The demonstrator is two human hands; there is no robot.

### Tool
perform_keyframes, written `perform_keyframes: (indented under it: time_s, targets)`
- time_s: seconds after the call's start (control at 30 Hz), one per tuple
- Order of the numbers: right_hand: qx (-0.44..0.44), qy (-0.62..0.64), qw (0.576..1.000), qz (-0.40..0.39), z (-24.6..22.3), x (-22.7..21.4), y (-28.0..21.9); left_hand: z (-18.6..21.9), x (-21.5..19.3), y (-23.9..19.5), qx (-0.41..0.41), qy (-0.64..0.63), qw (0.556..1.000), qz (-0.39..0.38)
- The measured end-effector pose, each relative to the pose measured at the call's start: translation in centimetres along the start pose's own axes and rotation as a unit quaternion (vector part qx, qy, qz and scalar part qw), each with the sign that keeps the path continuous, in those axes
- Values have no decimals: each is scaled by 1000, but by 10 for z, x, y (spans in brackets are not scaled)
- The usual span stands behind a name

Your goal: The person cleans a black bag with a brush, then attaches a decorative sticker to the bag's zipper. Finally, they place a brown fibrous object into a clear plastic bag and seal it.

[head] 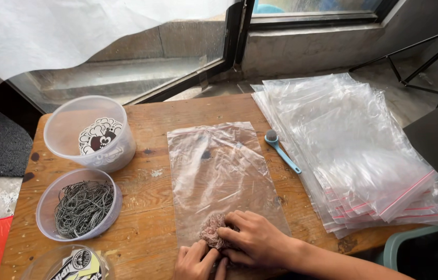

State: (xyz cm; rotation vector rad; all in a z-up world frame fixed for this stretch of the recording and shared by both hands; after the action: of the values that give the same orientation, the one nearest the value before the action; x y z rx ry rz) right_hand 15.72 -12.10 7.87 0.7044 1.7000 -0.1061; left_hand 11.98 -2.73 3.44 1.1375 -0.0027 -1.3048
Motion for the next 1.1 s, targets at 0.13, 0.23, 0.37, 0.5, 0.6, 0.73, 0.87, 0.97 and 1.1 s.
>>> perform_keyframes:
  time_s: [0.13, 0.23, 0.37, 0.5, 0.6, 0.73, 0.87, 0.97, 1.1]
  targets:
    - [1, -13, 1000, 9, 0, -1, 0, 5, -2, 6, -16, -62, 995, -76]
    - [-1, -21, 1000, 13, -2, -2, 0, 17, -13, 19, -25, -73, 992, -100]
    - [5, -20, 1000, 13, -1, -1, -2, 19, -14, 20, -44, -79, 989, -117]
    - [2, -30, 999, 15, -2, 1, -1, 22, -18, 23, -46, -83, 988, -125]
    - [4, -31, 999, 11, -2, 1, -3, 22, -16, 23, -48, -83, 987, -129]
    - [9, -22, 1000, 3, -2, 2, -4, 20, -15, 20, -49, -86, 987, -129]
    - [10, -25, 1000, 1, 0, 3, -4, 23, -15, 22, -40, -86, 987, -130]
    - [7, -11, 1000, 12, -3, 2, 0, 18, -20, 20, -47, -78, 989, -119]
    - [8, -11, 1000, 4, -1, 0, -3, 21, -17, 23, -46, -83, 988, -121]
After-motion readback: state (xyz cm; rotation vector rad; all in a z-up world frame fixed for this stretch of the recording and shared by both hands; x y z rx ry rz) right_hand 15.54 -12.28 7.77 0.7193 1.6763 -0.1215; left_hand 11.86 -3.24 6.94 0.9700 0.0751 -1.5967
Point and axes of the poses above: each hand's wrist, its own y-axis towards the middle knuckle, its own x-axis out of the palm, z = x × y, the point moved 10 cm from there along y, towards the middle knuckle, and after that the axes turned 7 degrees about -y, right-handed, at the moved point
